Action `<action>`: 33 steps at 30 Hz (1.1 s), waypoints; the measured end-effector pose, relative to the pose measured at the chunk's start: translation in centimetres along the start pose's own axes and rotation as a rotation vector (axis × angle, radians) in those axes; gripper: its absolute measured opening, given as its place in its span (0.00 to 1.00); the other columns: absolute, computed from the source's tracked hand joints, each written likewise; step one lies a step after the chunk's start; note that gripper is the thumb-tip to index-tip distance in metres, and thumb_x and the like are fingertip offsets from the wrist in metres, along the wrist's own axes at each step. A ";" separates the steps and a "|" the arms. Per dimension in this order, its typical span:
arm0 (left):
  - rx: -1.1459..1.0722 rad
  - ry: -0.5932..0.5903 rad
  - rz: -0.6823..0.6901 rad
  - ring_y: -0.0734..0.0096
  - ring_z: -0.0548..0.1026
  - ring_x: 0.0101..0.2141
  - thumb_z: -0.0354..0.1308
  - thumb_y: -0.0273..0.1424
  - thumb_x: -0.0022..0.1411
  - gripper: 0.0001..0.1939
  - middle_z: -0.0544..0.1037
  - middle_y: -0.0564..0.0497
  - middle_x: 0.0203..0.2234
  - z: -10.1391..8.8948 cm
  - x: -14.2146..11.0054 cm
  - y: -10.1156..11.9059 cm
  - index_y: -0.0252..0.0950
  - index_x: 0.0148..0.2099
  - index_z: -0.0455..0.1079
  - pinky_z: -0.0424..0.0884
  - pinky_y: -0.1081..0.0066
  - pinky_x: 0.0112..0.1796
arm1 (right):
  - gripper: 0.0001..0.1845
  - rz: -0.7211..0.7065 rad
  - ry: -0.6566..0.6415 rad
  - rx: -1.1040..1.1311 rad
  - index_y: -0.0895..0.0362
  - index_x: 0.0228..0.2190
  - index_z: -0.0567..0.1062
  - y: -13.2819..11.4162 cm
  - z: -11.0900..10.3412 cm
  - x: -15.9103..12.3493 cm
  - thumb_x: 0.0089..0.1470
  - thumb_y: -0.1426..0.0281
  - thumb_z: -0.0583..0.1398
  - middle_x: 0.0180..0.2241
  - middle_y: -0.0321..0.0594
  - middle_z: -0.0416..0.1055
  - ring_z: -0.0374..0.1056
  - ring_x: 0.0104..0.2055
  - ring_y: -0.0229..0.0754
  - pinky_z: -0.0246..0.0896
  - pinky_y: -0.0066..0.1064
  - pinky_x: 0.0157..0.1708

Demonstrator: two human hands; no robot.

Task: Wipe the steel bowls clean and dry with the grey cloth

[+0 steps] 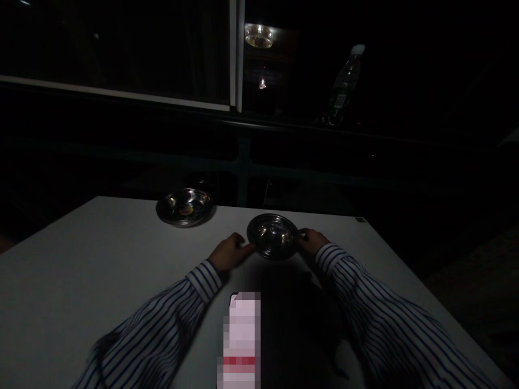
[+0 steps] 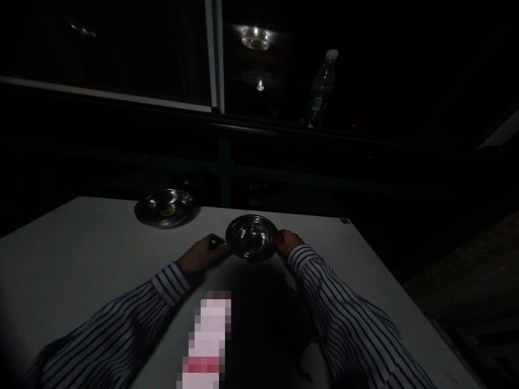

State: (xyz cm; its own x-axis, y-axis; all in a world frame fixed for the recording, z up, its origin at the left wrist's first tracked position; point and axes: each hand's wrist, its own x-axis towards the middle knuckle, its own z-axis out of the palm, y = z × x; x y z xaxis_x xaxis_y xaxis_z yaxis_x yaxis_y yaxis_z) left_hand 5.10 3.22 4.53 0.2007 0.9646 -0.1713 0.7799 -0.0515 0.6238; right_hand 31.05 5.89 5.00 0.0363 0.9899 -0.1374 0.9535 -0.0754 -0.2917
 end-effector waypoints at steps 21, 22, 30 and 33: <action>-0.616 -0.001 -0.133 0.78 0.65 0.14 0.59 0.37 0.50 0.14 0.68 0.57 0.15 2.4 3.1 0.3 0.35 0.31 0.58 0.61 0.75 0.17 | 0.16 -0.089 -0.019 -0.038 0.60 0.41 0.70 0.4 -1.9 -2.3 0.53 0.65 0.52 0.37 0.48 0.73 0.69 0.40 0.46 0.60 0.33 0.36; -0.638 -0.004 -0.138 0.78 0.66 0.14 0.58 0.37 0.51 0.13 0.68 0.57 0.15 2.3 3.1 0.3 0.36 0.30 0.58 0.62 0.75 0.17 | 0.14 -0.128 -0.045 -0.044 0.59 0.39 0.71 0.7 -2.2 -3.4 0.52 0.66 0.53 0.36 0.46 0.73 0.69 0.39 0.46 0.60 0.33 0.36; -0.723 -0.022 -0.156 0.78 0.66 0.13 0.58 0.33 0.50 0.11 0.68 0.57 0.12 2.2 3.1 0.4 0.35 0.26 0.59 0.62 0.76 0.17 | 0.37 -0.443 -0.169 -0.212 0.56 0.56 0.60 5.2 2.4 -11.5 0.45 0.60 0.59 0.56 0.53 0.58 0.57 0.55 0.57 0.55 0.46 0.51; -0.743 -0.024 -0.160 0.77 0.66 0.14 0.59 0.33 0.49 0.11 0.68 0.57 0.12 2.2 3.1 0.4 0.35 0.25 0.60 0.61 0.76 0.17 | 0.33 -0.443 -0.181 -0.259 0.58 0.56 0.60 5.5 4.6 -11.7 0.49 0.61 0.56 0.56 0.53 0.58 0.57 0.56 0.58 0.55 0.48 0.51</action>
State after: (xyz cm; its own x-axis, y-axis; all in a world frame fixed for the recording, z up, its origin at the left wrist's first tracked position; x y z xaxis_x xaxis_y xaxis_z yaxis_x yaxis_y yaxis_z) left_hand 7.29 5.62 2.57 0.1381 0.9391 -0.3145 0.1978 0.2850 0.9379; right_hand 34.52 -6.69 0.66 -0.4158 0.8819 -0.2223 0.9093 0.3987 -0.1191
